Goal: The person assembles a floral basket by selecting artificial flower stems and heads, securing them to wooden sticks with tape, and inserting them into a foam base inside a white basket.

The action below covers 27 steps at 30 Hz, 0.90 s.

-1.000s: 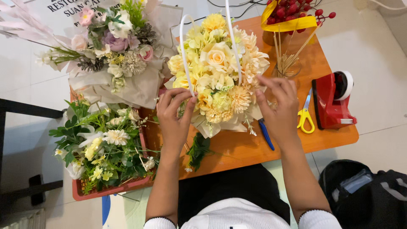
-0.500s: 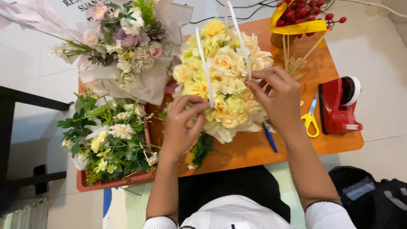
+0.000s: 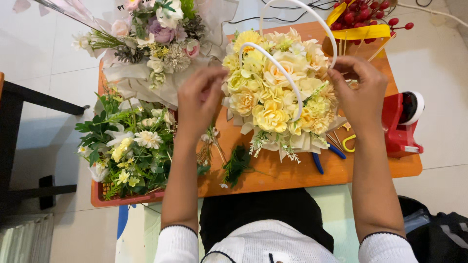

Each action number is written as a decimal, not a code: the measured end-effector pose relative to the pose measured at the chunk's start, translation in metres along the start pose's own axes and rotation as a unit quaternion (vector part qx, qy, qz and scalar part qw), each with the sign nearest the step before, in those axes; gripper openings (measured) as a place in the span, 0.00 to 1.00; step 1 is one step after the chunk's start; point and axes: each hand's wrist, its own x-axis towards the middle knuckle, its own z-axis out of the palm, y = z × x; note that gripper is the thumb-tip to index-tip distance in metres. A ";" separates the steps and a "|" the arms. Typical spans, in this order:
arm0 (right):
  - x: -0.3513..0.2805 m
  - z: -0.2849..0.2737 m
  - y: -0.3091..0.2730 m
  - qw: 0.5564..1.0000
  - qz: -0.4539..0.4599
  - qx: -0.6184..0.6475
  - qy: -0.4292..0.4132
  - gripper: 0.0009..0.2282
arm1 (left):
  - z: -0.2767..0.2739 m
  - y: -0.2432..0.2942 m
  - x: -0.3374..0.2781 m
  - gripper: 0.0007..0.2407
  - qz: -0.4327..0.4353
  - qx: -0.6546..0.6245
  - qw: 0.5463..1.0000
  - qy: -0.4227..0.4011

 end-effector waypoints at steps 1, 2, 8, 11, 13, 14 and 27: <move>-0.003 -0.002 -0.009 1.000 0.000 0.000 0.001 0.05 | 0.001 -0.004 0.007 0.06 0.001 0.000 1.000 0.000; -0.005 -0.003 -0.017 1.000 0.008 -0.001 0.030 0.03 | 0.002 -0.008 0.014 0.08 -0.015 -0.021 1.000 -0.016; -0.038 0.002 -0.041 0.998 -0.046 -0.011 0.043 0.06 | 0.022 -0.016 0.029 0.08 -0.030 -0.096 0.994 -0.038; -0.043 0.008 -0.038 0.996 -0.081 -0.035 0.021 0.08 | 0.027 -0.016 0.026 0.06 -0.027 -0.134 0.991 -0.012; -0.045 0.007 -0.030 0.994 -0.092 -0.049 0.018 0.05 | 0.026 -0.017 0.021 0.04 -0.036 -0.138 0.990 -0.001; -0.045 0.004 -0.028 0.995 -0.085 -0.052 0.021 0.04 | 0.024 -0.016 0.019 0.04 -0.033 -0.122 0.992 -0.007; -0.034 0.000 -0.011 0.999 -0.019 0.010 0.040 0.05 | 0.010 0.013 -0.022 0.03 -0.066 -0.093 0.993 0.008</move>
